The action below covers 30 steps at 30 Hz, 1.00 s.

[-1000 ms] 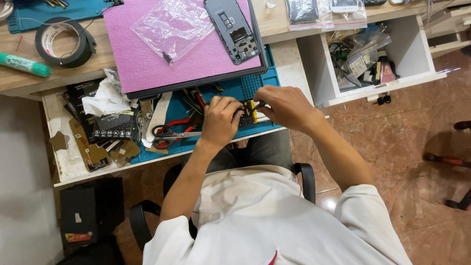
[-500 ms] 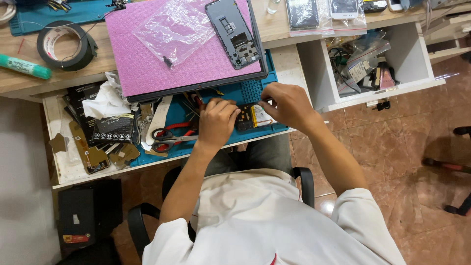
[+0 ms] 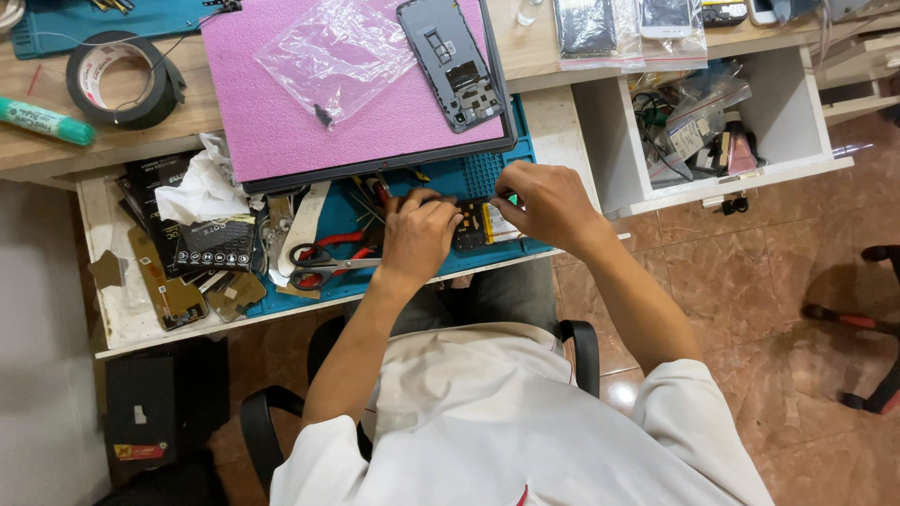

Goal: The person disassembles a smartphone, removing the back cover and battery. They then use a screwdriver to remove screws from the internal components and place them on the workbench. The person continues to manipulate the internal parts of the phone.

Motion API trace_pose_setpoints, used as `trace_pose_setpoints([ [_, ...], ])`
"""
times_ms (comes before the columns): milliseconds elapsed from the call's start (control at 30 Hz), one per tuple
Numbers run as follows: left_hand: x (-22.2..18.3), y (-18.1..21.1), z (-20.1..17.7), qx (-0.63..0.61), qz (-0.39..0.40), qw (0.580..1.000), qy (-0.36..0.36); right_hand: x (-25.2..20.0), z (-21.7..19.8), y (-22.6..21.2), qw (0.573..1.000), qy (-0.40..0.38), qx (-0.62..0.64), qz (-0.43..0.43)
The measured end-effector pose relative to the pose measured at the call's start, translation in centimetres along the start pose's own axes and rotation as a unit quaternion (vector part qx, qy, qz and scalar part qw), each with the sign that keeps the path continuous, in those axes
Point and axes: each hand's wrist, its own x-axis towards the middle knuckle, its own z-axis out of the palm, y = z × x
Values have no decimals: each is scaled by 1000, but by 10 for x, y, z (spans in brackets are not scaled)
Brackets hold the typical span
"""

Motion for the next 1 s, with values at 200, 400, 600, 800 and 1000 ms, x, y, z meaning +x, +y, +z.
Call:
trace_pose_setpoints([
  [200, 3, 5, -9, -11, -13, 1000, -5, 3, -1, -1, 1000, -3, -23, -13],
  [400, 4, 5, -12, -1, -15, 1000, -18, 11, -7, -8, 995, -47, -74, -43],
  [600, 4, 9, -15, 4, -24, 1000, -20, 24, -9, -15, 983, -133, -115, -60],
  [800, 1, 4, -10, 10, -3, 1000, -4, 22, -7, -9, 985, -109, -122, -54],
  [1000, -6, -9, 15, 23, 18, 999, 16, 4, 0, -2, 996, -43, -65, -51],
])
